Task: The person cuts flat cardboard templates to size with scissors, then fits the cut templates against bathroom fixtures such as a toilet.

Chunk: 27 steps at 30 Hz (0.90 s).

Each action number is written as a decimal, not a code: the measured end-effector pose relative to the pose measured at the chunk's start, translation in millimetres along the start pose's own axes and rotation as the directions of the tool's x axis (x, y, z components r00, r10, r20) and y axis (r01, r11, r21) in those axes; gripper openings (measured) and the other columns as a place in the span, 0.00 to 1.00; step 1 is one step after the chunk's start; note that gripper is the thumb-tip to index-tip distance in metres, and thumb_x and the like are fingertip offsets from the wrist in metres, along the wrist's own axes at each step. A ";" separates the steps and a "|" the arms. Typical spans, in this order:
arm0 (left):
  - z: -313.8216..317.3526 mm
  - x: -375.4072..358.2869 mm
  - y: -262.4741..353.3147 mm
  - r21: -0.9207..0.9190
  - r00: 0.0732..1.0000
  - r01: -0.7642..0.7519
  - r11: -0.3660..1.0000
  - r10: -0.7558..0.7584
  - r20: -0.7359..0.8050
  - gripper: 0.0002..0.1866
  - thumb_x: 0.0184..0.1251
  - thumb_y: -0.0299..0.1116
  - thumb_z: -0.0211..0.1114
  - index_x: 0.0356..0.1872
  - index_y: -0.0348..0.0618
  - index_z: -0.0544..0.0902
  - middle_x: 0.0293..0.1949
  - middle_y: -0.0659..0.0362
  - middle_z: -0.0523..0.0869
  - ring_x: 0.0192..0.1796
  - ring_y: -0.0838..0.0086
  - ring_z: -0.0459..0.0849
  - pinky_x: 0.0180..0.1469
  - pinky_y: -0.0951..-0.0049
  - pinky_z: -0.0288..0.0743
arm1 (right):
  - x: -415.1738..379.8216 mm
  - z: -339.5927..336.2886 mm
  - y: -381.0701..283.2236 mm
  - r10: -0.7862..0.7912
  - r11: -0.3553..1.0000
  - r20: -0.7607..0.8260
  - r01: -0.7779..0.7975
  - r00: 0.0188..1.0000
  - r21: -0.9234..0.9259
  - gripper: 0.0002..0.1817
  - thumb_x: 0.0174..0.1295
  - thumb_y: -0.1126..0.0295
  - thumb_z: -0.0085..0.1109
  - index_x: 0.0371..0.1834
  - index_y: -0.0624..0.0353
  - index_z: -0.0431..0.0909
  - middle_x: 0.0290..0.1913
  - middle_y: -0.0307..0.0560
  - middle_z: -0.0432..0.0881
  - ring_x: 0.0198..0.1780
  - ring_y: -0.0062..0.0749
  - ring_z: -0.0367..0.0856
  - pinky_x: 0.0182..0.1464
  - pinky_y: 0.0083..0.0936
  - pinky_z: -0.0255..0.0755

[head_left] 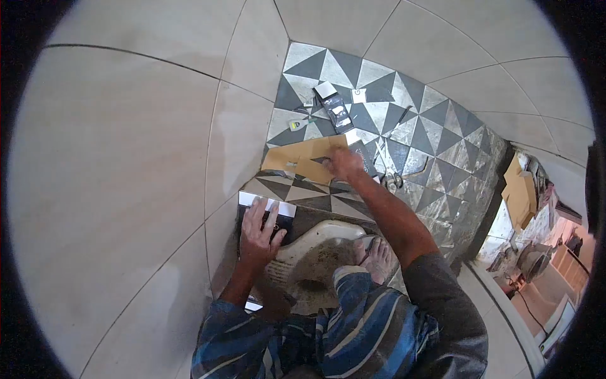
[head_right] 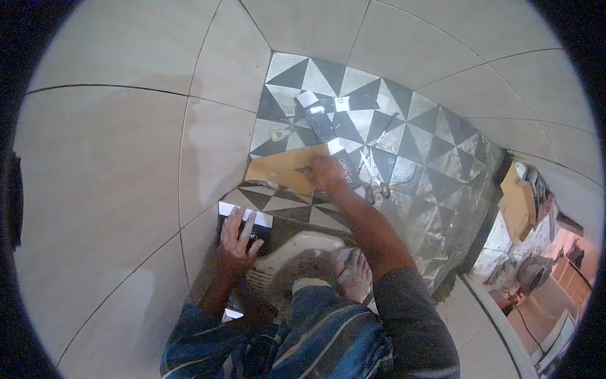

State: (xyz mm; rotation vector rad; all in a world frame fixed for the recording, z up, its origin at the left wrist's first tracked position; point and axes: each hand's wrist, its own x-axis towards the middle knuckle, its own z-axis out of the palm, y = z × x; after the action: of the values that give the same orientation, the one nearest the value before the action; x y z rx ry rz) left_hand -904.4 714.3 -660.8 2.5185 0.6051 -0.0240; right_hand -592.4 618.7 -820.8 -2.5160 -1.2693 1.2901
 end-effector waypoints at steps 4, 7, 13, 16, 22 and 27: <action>-11.2 -20.3 0.1 0.000 0.997 0.069 0.998 -0.069 0.018 0.31 0.71 0.39 0.71 0.73 0.41 0.77 0.78 0.40 0.70 0.78 0.37 0.68 0.77 0.37 0.63 | 7.8 66.2 -5.9 -0.166 0.976 -0.082 0.152 0.983 -0.159 0.26 0.66 0.53 0.68 0.58 0.61 0.81 0.59 0.59 0.86 0.58 0.58 0.88 0.60 0.49 0.82; -6.9 -28.5 -9.1 -0.044 0.994 0.090 0.995 -0.092 -0.060 0.27 0.71 0.36 0.71 0.69 0.40 0.80 0.77 0.41 0.71 0.76 0.37 0.69 0.76 0.36 0.63 | 17.8 77.8 -10.0 -0.156 0.962 -0.106 0.127 0.982 -0.243 0.23 0.64 0.57 0.69 0.56 0.60 0.82 0.59 0.55 0.85 0.59 0.56 0.87 0.60 0.46 0.83; -10.8 -20.6 -8.5 -0.292 0.967 0.226 0.929 -0.251 -0.050 0.24 0.76 0.35 0.67 0.70 0.38 0.80 0.61 0.45 0.86 0.59 0.54 0.86 0.64 0.52 0.78 | -9.6 9.1 -26.0 -0.093 0.982 0.200 0.057 0.975 0.178 0.11 0.64 0.64 0.66 0.46 0.55 0.81 0.56 0.54 0.85 0.56 0.54 0.85 0.58 0.45 0.79; -7.7 -15.9 -7.9 -0.619 0.908 0.369 0.694 -0.410 0.081 0.23 0.79 0.35 0.66 0.69 0.37 0.80 0.53 0.51 0.90 0.49 0.68 0.89 0.55 0.64 0.83 | -60.3 -26.7 -44.8 -0.176 0.871 -0.165 0.231 0.971 0.433 0.07 0.61 0.68 0.65 0.41 0.53 0.80 0.56 0.53 0.84 0.57 0.54 0.83 0.57 0.45 0.77; 2.4 -11.8 -10.5 -0.891 0.814 0.431 -0.141 -0.366 0.452 0.25 0.86 0.51 0.58 0.67 0.41 0.80 0.49 0.55 0.91 0.37 0.78 0.87 0.35 0.80 0.79 | -134.6 -43.3 -78.3 -0.717 0.666 -0.364 0.738 0.594 -0.108 0.08 0.56 0.70 0.68 0.38 0.55 0.80 0.60 0.48 0.81 0.64 0.50 0.79 0.64 0.47 0.74; 8.5 -9.1 -7.1 -0.733 0.756 0.634 0.245 -0.396 0.521 0.19 0.80 0.45 0.69 0.59 0.42 0.87 0.40 0.60 0.92 0.35 0.82 0.85 0.32 0.78 0.75 | -150.1 -26.3 -69.5 -0.768 0.634 -0.276 0.748 0.578 -0.196 0.13 0.58 0.67 0.71 0.44 0.56 0.81 0.69 0.51 0.75 0.71 0.53 0.74 0.73 0.48 0.69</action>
State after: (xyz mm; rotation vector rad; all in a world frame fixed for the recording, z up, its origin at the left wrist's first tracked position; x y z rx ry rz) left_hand -914.6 711.5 -670.4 1.1364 1.0108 -0.1940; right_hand -667.0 570.6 -678.8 -1.6868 -1.9639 0.5767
